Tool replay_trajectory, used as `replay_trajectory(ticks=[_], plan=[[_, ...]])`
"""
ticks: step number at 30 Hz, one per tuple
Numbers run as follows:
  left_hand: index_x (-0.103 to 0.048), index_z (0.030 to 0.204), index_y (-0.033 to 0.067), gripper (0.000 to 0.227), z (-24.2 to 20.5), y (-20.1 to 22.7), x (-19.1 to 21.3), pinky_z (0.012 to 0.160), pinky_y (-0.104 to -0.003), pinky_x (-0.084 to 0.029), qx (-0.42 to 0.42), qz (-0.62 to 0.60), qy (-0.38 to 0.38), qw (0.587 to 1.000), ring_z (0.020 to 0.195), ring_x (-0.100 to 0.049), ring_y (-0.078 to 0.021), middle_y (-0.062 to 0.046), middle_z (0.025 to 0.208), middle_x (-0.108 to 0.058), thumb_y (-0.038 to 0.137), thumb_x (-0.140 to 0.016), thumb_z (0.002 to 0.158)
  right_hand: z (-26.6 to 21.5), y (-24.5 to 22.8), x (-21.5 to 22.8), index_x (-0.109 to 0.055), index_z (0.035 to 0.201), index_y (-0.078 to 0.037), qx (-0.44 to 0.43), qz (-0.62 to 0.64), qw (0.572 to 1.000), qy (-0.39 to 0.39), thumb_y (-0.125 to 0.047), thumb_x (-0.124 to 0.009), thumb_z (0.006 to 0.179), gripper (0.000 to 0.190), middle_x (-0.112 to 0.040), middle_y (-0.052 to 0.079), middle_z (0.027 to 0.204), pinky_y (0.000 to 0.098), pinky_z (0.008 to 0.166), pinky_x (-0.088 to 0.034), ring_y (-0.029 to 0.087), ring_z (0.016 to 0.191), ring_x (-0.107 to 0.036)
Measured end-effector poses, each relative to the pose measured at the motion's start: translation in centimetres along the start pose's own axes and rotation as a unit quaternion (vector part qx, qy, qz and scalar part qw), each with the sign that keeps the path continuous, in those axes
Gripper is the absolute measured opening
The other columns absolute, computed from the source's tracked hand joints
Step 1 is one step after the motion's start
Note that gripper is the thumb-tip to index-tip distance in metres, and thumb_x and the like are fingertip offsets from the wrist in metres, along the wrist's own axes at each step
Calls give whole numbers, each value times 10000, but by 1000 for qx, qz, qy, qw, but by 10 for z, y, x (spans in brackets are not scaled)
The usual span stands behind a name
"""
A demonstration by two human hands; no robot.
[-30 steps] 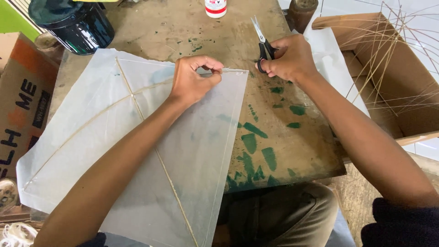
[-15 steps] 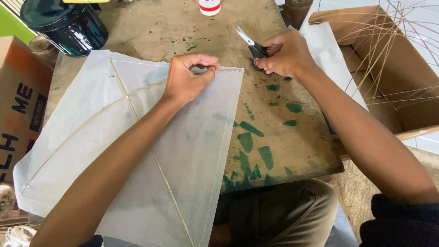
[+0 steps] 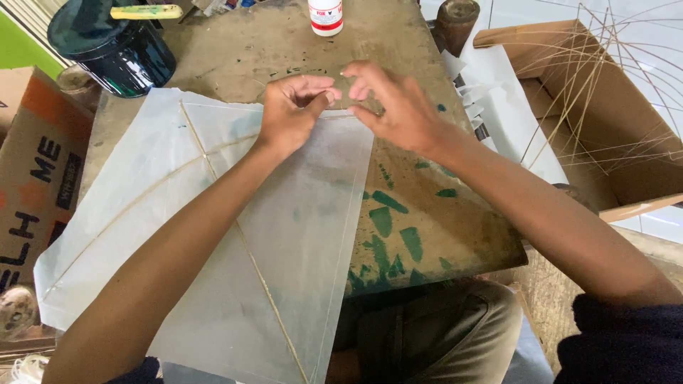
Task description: Trimming the edges of kite paper with scissors and gluing it to a bamboo frame to assemble a kite.
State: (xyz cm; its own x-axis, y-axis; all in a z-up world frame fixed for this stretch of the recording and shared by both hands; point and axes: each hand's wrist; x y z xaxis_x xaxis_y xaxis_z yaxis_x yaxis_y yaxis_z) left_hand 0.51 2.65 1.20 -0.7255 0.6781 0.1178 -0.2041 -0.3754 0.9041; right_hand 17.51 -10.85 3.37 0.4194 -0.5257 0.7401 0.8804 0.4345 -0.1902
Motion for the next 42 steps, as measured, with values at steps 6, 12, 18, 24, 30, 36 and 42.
replay_trajectory(ticks=[6,12,18,24,30,36,42], plan=[[-762,1058,13,206,17,5,-4,820,-234,-652,-4,21,22,1000,895,-787,-147,-130,997,-803,99,-768,871,15,3,-13,-403,1333,25,-8,50,997,63,-8,-752,1012,475,-683,180,1019,362,850,-612,271,941,-707],[-759,978,15,100,42,23,0,782,-236,-689,-27,39,11,999,789,-780,-148,-111,909,-801,-14,-741,884,41,19,-9,-302,1375,37,31,49,997,53,180,-566,1003,478,-671,190,902,400,776,-646,311,805,-704],[-775,873,-34,102,92,23,0,784,-328,-753,86,-106,102,985,714,-782,-154,-122,765,-794,-69,-727,791,78,33,-5,-271,1327,-27,-12,88,995,53,207,-489,942,501,-519,149,932,386,800,-577,271,843,-582],[-742,887,73,145,155,-35,22,717,-256,-671,55,52,186,980,798,-792,-114,-63,844,-813,63,-828,771,91,77,-20,-236,1383,-60,-41,88,990,102,83,-597,1092,485,-616,149,865,319,657,-457,237,743,-604],[-477,1390,108,892,175,-69,24,1019,-436,-508,157,261,90,948,1325,-541,-284,-98,1440,-557,350,-995,705,77,132,-28,-405,1190,-60,-68,-38,990,121,30,-757,1004,408,-563,29,596,376,554,-417,193,515,-524],[-507,1383,105,902,194,-112,12,927,-445,-544,44,222,77,971,1263,-606,-291,-104,1405,-624,407,-963,667,76,116,-28,-481,1145,-50,-116,31,979,164,-20,-844,864,459,-728,53,678,316,548,-581,174,572,-713],[-640,1017,125,547,194,-95,4,738,-322,-560,11,153,113,982,913,-690,-144,-18,1018,-758,186,-969,584,84,89,-15,-477,1169,-44,-101,34,982,154,-29,-759,962,350,-762,108,818,287,562,-545,194,702,-741]])
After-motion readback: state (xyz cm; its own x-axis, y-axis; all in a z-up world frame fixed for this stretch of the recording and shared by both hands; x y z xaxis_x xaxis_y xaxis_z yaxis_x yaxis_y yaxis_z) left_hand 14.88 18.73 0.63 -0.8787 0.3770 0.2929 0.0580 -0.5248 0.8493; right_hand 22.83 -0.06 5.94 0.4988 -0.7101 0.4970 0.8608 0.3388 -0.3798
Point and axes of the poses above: each hand's wrist, its own z-axis towards the middle knuckle, its own x-axis out of the back of the hand, y = z × x
